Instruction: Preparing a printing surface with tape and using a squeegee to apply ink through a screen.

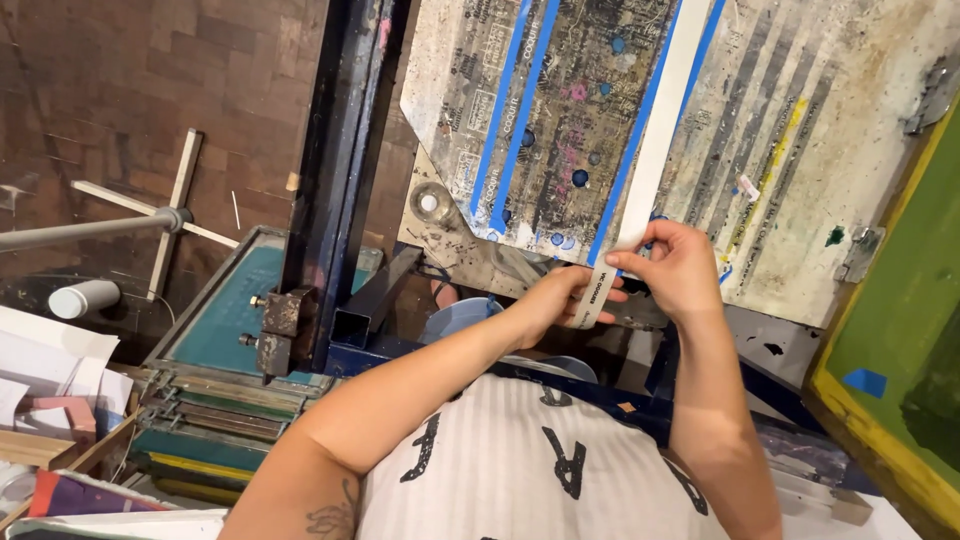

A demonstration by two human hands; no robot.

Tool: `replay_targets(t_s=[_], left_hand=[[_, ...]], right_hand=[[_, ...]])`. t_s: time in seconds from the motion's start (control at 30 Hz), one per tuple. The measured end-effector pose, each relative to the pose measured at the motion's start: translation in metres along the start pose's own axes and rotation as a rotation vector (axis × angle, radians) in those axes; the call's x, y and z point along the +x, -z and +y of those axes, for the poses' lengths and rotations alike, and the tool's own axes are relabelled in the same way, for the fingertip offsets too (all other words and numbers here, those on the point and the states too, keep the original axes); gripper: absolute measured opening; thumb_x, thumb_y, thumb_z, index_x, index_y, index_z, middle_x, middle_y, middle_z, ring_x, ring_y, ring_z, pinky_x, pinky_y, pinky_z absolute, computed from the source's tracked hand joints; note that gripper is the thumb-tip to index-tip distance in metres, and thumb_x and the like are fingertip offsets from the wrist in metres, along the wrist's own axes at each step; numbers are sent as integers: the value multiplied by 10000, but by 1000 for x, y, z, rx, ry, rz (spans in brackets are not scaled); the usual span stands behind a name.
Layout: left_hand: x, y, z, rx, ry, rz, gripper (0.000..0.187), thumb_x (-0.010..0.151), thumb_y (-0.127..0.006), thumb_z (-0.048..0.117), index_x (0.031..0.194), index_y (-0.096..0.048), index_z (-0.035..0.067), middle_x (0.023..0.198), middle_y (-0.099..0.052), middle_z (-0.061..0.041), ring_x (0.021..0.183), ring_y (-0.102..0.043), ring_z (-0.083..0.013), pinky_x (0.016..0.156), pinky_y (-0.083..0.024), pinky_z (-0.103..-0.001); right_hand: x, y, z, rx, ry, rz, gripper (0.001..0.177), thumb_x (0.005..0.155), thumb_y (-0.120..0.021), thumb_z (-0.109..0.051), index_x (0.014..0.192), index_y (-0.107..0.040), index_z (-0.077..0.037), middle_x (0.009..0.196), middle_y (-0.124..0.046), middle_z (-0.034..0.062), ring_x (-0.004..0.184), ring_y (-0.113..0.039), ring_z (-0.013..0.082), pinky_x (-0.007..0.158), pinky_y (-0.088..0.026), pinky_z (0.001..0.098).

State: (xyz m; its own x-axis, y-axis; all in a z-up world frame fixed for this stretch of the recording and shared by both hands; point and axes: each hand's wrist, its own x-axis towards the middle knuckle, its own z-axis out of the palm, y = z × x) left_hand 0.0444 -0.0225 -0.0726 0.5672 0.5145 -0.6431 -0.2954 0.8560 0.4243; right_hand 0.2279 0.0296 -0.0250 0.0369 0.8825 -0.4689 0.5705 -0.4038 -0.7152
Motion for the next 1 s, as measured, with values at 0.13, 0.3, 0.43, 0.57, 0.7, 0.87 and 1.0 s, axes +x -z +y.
replay_targets(t_s=[0.13, 0.3, 0.43, 0.57, 0.7, 0.87, 1.0], left_hand=[[2, 2, -1, 20, 2, 15, 509, 987, -421, 310, 1337, -672, 40, 1235, -742, -169, 1027, -754, -329, 858, -606, -413], [2, 3, -4, 20, -4, 7, 516, 976, -430, 328, 1334, -669, 44, 1230, -746, -158, 1013, -760, -321, 835, -613, -406], [2, 3, -2, 22, -7, 5, 517, 975, -432, 326, 1335, -669, 38, 1227, -746, -160, 1014, -759, -328, 829, -614, -412], [2, 2, -3, 12, -2, 14, 514, 973, -434, 312, 1330, -659, 20, 1229, -744, -168, 1017, -755, -342, 826, -613, -411], [2, 3, -3, 16, -3, 20, 511, 975, -436, 313, 1327, -662, 19, 1225, -746, -165, 1021, -755, -340, 828, -612, -413], [-31, -5, 39, 587, -6, 55, 569, 974, -413, 401, 1323, -684, 41, 1253, -734, -178, 1153, -698, -364, 965, -551, -458], [-57, -14, 83, 1418, -61, 162, 586, 954, -416, 448, 1060, -790, 10, 1012, -765, -254, 1060, -726, -446, 937, -572, -531]], right_hand=[[2, -3, 3, -18, -1, 5, 283, 629, -965, -188, 815, -756, -149, 396, -420, -35, 367, -366, 56, 442, -277, 190], [2, -5, 1, -27, -13, 14, 297, 642, -968, -201, 836, -754, -135, 397, -391, -28, 379, -376, 71, 460, -287, 200], [4, -6, 6, -40, -11, 23, 302, 636, -976, -215, 830, -757, -139, 395, -383, -31, 373, -371, 73, 456, -281, 204], [3, -7, 8, -45, -6, 28, 317, 626, -981, -216, 831, -755, -130, 395, -376, -29, 382, -378, 76, 462, -285, 208], [2, -9, 8, -35, -4, 38, 316, 626, -981, -216, 828, -750, -140, 388, -349, -42, 380, -354, 59, 464, -270, 189], [7, -15, 26, -76, 6, 51, 304, 630, -979, -230, 824, -754, -166, 387, -352, -48, 371, -368, 66, 452, -262, 200], [8, -18, 37, -81, 22, 66, 300, 633, -983, -245, 824, -760, -180, 389, -354, -44, 373, -371, 81, 448, -258, 213]])
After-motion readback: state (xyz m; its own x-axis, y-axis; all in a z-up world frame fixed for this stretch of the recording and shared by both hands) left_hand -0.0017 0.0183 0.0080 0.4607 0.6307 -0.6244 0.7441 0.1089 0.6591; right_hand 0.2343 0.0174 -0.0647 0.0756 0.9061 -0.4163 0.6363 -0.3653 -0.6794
